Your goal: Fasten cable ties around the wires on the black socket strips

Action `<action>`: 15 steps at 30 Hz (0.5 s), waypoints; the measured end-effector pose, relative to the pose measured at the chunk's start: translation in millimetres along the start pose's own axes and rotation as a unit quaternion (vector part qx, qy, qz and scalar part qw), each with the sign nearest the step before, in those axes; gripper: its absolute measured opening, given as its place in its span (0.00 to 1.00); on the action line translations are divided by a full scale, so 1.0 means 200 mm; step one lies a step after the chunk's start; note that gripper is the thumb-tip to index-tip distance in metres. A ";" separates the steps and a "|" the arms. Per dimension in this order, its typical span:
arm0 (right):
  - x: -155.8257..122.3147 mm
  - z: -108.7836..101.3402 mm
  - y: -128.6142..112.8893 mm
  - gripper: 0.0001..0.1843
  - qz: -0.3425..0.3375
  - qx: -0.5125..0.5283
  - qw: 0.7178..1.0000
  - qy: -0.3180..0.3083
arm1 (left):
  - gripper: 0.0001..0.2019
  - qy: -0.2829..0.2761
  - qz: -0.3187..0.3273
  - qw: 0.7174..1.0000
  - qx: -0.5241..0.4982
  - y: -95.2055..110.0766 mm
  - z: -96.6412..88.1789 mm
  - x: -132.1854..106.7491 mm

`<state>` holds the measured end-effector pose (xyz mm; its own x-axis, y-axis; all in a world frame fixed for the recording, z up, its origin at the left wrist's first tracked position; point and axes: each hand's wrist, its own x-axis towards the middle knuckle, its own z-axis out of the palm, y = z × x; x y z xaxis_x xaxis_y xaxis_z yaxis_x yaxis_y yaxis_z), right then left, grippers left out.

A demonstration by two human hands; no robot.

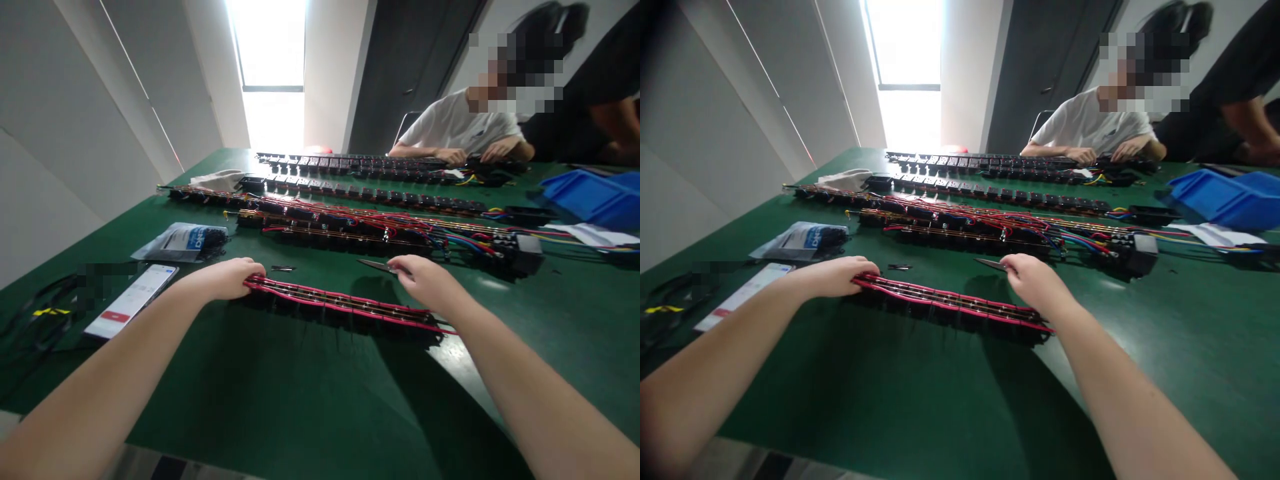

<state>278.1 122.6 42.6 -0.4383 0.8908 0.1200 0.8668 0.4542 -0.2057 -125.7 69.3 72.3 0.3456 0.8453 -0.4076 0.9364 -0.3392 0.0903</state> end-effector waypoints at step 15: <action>0.05 0.13 0.34 0.12 0.125 -0.066 0.988 -0.064 | 0.21 0.332 0.184 0.925 0.022 0.44 0.36 0.26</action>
<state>326.6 162.0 4.7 -0.2258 0.9732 -0.0435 0.9714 0.2215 -0.0849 -28.9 53.8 -7.3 0.6156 0.7320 0.2918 0.7498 -0.6580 0.0688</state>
